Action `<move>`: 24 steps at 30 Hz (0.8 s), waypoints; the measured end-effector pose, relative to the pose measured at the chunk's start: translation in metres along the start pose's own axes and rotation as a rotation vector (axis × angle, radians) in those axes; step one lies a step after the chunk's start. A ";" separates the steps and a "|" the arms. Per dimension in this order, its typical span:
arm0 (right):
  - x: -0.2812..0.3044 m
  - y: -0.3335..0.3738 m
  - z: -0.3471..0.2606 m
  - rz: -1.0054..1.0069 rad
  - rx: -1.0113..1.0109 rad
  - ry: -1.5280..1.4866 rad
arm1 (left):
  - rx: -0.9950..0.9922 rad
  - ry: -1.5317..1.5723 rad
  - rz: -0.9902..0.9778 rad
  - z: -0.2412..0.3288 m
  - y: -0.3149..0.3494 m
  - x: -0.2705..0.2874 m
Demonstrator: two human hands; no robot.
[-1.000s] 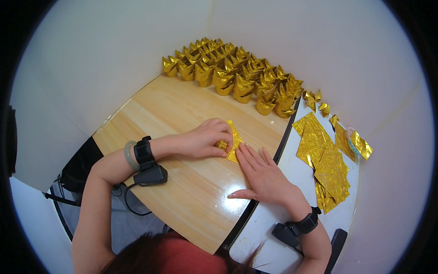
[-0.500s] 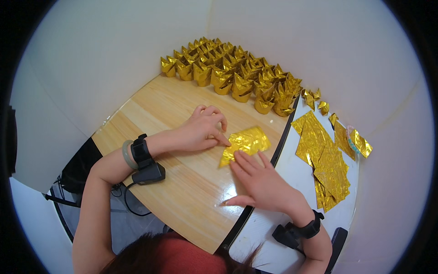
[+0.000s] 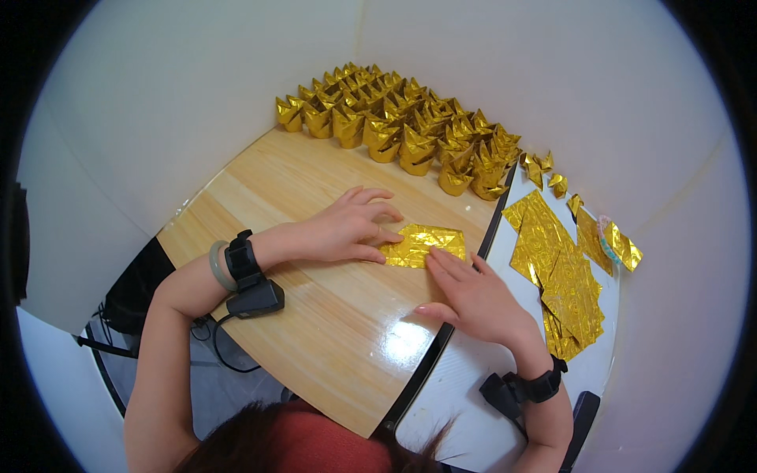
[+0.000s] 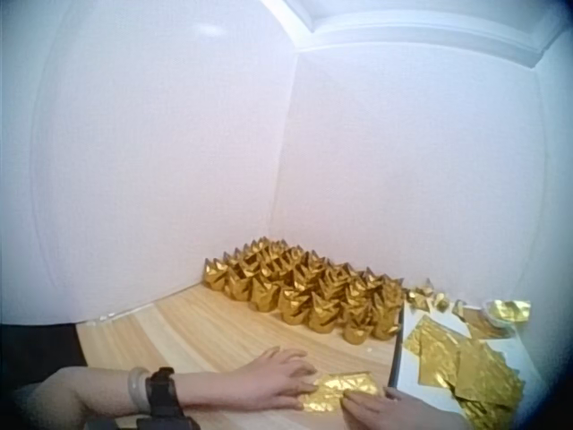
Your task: Folding gold foil paper into traditional boat-shaped ingots.
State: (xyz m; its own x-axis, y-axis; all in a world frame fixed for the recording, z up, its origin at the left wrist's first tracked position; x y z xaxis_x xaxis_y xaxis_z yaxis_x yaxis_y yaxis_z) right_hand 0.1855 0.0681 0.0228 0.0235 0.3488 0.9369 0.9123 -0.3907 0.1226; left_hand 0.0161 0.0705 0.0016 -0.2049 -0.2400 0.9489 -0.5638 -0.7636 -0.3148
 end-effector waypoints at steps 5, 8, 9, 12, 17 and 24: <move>0.021 0.003 0.031 0.310 -0.210 -0.031 | -0.037 0.230 -0.066 -0.003 -0.002 -0.004; 0.018 0.001 0.047 0.397 -0.158 -0.161 | -0.126 0.271 -0.093 -0.001 -0.003 -0.004; 0.013 -0.001 0.054 0.366 -0.223 -0.345 | -0.137 0.273 -0.120 -0.001 -0.002 -0.005; 0.011 -0.006 0.053 0.330 -0.326 -0.675 | -0.150 0.285 -0.163 -0.001 -0.001 -0.003; 0.006 -0.007 0.055 0.420 -0.272 -0.556 | -0.167 0.302 -0.207 0.002 -0.003 -0.003; 0.009 -0.010 0.049 0.319 -0.311 -0.801 | -0.123 0.286 -0.151 -0.004 -0.002 -0.005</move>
State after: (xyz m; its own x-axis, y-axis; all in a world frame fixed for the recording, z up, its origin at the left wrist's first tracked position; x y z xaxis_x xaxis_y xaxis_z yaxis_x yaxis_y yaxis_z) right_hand 0.1965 0.1170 0.0141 0.6377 0.6263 0.4484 0.6654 -0.7412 0.0887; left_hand 0.0148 0.0760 -0.0025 -0.3178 0.0608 0.9462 -0.6933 -0.6956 -0.1882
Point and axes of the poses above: each hand's wrist, its own y-axis away from the middle knuckle, its own x-axis out of the back of the hand, z = x × y, the point moved 7 cm from there along -y, towards the middle knuckle, and after that the axes turned 13 degrees about -y, right-handed, at the moved point
